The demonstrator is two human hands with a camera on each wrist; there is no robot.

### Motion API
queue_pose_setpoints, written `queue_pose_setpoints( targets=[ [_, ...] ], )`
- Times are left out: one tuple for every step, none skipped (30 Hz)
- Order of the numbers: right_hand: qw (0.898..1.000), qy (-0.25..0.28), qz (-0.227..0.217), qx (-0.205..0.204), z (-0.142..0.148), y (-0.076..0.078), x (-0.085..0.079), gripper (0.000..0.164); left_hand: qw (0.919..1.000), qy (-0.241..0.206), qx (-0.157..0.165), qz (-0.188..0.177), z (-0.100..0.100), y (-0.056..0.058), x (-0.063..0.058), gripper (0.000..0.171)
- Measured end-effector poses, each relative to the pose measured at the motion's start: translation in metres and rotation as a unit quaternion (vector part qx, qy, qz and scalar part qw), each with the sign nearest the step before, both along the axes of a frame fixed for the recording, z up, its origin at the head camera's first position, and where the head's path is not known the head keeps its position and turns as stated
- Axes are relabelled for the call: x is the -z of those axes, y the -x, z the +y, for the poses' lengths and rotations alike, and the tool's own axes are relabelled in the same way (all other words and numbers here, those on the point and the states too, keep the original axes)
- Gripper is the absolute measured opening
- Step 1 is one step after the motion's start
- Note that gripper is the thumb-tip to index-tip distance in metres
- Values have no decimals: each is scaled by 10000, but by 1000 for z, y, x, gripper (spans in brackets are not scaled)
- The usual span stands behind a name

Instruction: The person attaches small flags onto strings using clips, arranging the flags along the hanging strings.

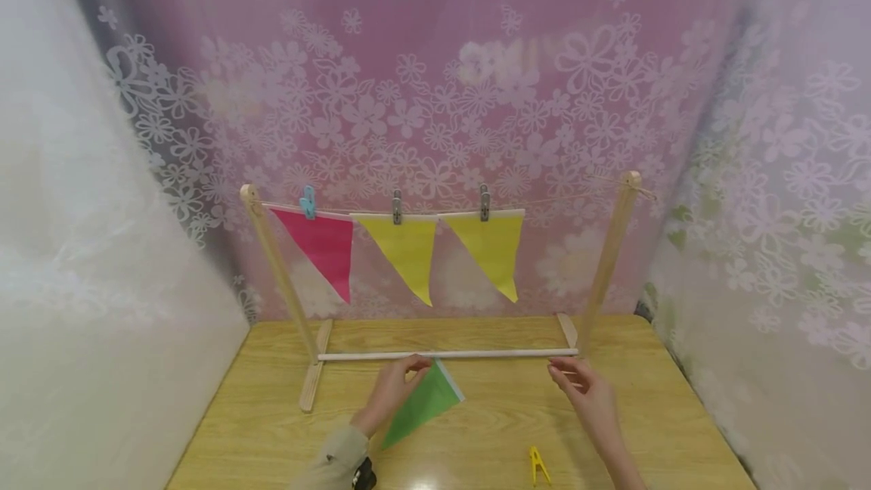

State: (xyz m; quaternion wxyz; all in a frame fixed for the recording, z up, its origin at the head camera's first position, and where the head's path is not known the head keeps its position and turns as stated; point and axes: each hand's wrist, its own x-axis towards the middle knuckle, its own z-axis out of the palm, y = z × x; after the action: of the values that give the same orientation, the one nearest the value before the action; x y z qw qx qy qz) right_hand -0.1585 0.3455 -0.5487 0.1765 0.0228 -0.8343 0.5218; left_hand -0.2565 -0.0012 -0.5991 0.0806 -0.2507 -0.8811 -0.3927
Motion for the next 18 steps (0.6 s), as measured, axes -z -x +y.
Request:
queue_pose_setpoints(
  targets=[
    [9999,-118,-109,51,-1,-1,6,26,9999,98,34,35,0,-1,4,17],
    [9994,-229,-240,82,-2,-2,12,26,9998,199,64,52,-1,-3,6,17],
    [9985,-358,-388,114,-3,-4,17,26,9996,258,125,56,-2,-4,9,19],
    [9974,-471,-539,130,-4,-5,21,26,9992,351,182,70,-3,-5,12,20],
    [9957,-581,-713,131,-5,-6,25,27,9986,459,252,79,-4,-6,15,21],
    [9936,-682,-890,112,-7,-8,28,28,9978,584,310,86,-4,-7,18,23],
    [9919,-729,-1039,86,-8,-9,32,28,9968,706,362,112,-5,-8,21,24],
    [9898,-781,-1188,49,-9,-11,35,28,9956,823,413,145,-6,-9,23,25],
    [9879,-823,-1317,13,-10,-12,37,29,9943,934,461,214,-7,-10,26,25],
    [9863,-886,-1393,-34,-11,-14,41,29,9925,1073,508,293,-7,-10,29,25],
    [9846,-946,-1469,-81,-12,-16,44,30,9904,1211,542,376,-8,-11,31,26],
    [9832,-976,-1536,-122,-13,-18,47,30,9885,1341,559,420,-8,-12,33,26],
    [9822,-1016,-1569,-187,-14,-19,50,30,9866,1470,576,407,-9,-13,34,27],
    [9809,-1055,-1610,-264,-14,-22,52,30,9848,1588,596,382,-9,-14,36,28],
    [9796,-1088,-1657,-345,-15,-23,55,31,9831,1693,612,326,-9,-15,37,29],
    [9781,-1106,-1715,-406,-15,-25,57,32,9814,1795,629,263,-10,-16,38,30],
    [9761,-1106,-1815,-453,-16,-27,59,33,9798,1883,635,207,-10,-17,38,31],
    [9744,-1121,-1887,-497,-16,-29,61,34,9791,1925,642,125,-10,-18,39,32]
  ],
)
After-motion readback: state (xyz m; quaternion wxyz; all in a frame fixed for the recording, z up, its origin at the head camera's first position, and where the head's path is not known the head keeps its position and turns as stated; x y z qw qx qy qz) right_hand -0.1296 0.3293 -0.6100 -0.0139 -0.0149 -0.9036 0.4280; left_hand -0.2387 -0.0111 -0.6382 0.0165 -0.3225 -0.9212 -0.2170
